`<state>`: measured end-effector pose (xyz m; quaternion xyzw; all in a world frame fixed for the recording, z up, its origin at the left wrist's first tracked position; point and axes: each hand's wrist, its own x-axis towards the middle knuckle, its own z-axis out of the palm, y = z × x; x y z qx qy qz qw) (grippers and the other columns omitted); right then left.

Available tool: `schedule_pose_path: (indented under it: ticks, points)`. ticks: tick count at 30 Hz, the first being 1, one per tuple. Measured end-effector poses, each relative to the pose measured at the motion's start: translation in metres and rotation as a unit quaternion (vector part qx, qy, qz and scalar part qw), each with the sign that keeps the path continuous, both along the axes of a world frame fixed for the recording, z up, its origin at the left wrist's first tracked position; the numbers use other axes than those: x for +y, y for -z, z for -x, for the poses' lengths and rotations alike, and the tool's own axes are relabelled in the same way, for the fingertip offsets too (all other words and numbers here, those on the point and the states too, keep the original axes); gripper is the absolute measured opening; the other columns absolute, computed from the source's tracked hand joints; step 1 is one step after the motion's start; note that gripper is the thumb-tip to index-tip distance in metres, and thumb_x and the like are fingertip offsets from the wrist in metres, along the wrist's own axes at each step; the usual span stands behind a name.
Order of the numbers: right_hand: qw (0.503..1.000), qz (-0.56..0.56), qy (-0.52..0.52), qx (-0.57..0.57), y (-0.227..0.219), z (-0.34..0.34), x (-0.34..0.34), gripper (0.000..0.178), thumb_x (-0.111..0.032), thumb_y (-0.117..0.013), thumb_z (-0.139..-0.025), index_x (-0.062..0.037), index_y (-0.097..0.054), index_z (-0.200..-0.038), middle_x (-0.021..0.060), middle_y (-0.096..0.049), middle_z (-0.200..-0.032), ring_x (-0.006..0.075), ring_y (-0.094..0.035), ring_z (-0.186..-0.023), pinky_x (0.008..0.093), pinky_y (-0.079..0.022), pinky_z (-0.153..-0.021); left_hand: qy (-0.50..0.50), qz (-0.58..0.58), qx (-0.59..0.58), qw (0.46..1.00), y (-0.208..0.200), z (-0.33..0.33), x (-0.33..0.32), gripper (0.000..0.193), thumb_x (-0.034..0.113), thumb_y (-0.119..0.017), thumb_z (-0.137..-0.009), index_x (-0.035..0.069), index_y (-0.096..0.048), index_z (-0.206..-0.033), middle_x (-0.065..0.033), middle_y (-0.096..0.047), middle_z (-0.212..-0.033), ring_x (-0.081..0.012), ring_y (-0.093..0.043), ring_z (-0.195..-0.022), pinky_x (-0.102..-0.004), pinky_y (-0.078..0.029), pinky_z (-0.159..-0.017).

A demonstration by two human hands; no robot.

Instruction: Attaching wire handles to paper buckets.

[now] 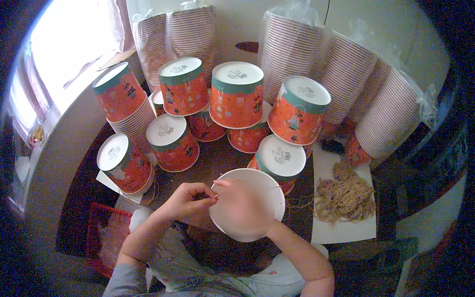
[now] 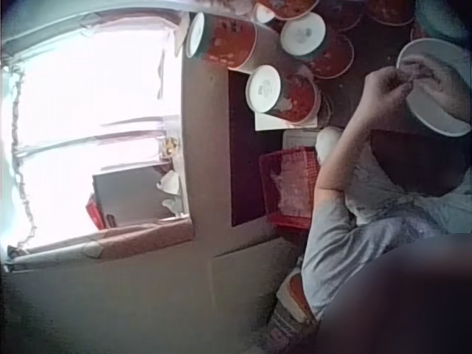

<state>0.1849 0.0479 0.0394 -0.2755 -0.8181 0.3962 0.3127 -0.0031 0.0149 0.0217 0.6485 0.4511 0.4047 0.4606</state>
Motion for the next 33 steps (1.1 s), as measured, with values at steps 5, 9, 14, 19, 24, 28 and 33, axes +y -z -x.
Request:
schedule_pose_path:
  ticks: [5, 9, 14, 19, 24, 28, 33]
  points:
    - [1.000, 0.015, 0.019, 0.013, 0.001, 0.004, -0.002, 0.037, 0.005, -0.057, -0.075, -0.0024, -0.048, -0.109, 0.0099, -0.055, -0.105, 0.0171, -0.060, -0.087, 0.0274, -0.049, -0.076, 0.033, 0.031, -0.044, 0.998, 0.001, 0.003, 0.000, 0.012, 0.010, -0.058, -0.081, 0.000, -0.058, -0.087, -0.0008, -0.059, -0.076, -0.0058, -0.055, -0.069, -0.0217, -0.046, -0.062]
    - [0.999, -0.030, 0.030, 0.014, 0.000, 0.004, -0.003, 0.034, 0.004, -0.058, -0.073, -0.0031, -0.049, -0.105, 0.0092, -0.056, -0.101, 0.0174, -0.061, -0.084, 0.0279, -0.049, -0.074, 0.043, 0.069, -0.082, 0.993, -0.003, 0.004, 0.000, 0.012, 0.010, -0.057, -0.082, 0.000, -0.057, -0.088, -0.0005, -0.059, -0.077, -0.0061, -0.055, -0.069, -0.0215, -0.046, -0.062]
    - [0.993, -0.105, 0.060, 0.005, -0.008, 0.008, -0.006, 0.034, 0.005, -0.059, -0.072, -0.0040, -0.050, -0.103, 0.0093, -0.057, -0.095, 0.0179, -0.062, -0.079, 0.0279, -0.049, -0.071, 0.072, 0.094, -0.132, 0.984, -0.004, 0.005, 0.000, 0.011, 0.009, -0.056, -0.083, 0.000, -0.056, -0.089, -0.0014, -0.059, -0.079, -0.0071, -0.055, -0.072, -0.0221, -0.046, -0.065]
    - [0.997, -0.053, 0.054, 0.025, -0.004, 0.008, -0.006, 0.035, 0.002, -0.063, -0.070, -0.0044, -0.050, -0.101, 0.0079, -0.057, -0.090, 0.0176, -0.060, -0.082, 0.0283, -0.048, -0.071, 0.078, 0.099, -0.127, 0.984, -0.006, 0.005, 0.000, 0.011, 0.009, -0.055, -0.084, -0.001, -0.055, -0.089, -0.0016, -0.059, -0.080, -0.0073, -0.055, -0.073, -0.0225, -0.046, -0.066]
    - [0.994, -0.085, 0.069, 0.011, -0.005, 0.007, -0.007, 0.035, 0.002, -0.063, -0.069, -0.0041, -0.050, -0.101, 0.0083, -0.057, -0.090, 0.0181, -0.061, -0.080, 0.0282, -0.049, -0.072, 0.060, 0.097, -0.127, 0.985, -0.006, 0.006, 0.000, 0.011, 0.010, -0.055, -0.084, -0.001, -0.055, -0.089, -0.0017, -0.059, -0.080, -0.0076, -0.055, -0.072, -0.0228, -0.046, -0.066]
    - [0.986, -0.151, 0.066, 0.025, -0.002, 0.009, -0.006, 0.035, 0.004, -0.062, -0.069, -0.0035, -0.049, -0.101, 0.0098, -0.055, -0.094, 0.0182, -0.062, -0.077, 0.0280, -0.049, -0.071, 0.082, 0.099, -0.138, 0.982, -0.002, 0.008, 0.001, 0.011, 0.010, -0.055, -0.085, 0.000, -0.055, -0.089, -0.0023, -0.059, -0.082, -0.0079, -0.055, -0.074, -0.0226, -0.046, -0.067]
    - [0.994, -0.089, 0.059, 0.012, 0.001, 0.009, -0.007, 0.037, 0.005, -0.062, -0.069, -0.0034, -0.049, -0.102, 0.0105, -0.053, -0.097, 0.0176, -0.062, -0.079, 0.0283, -0.049, -0.072, 0.091, 0.092, -0.142, 0.981, -0.004, 0.008, 0.001, 0.010, 0.009, -0.054, -0.085, 0.000, -0.055, -0.089, -0.0024, -0.059, -0.083, -0.0081, -0.055, -0.077, -0.0227, -0.045, -0.069]
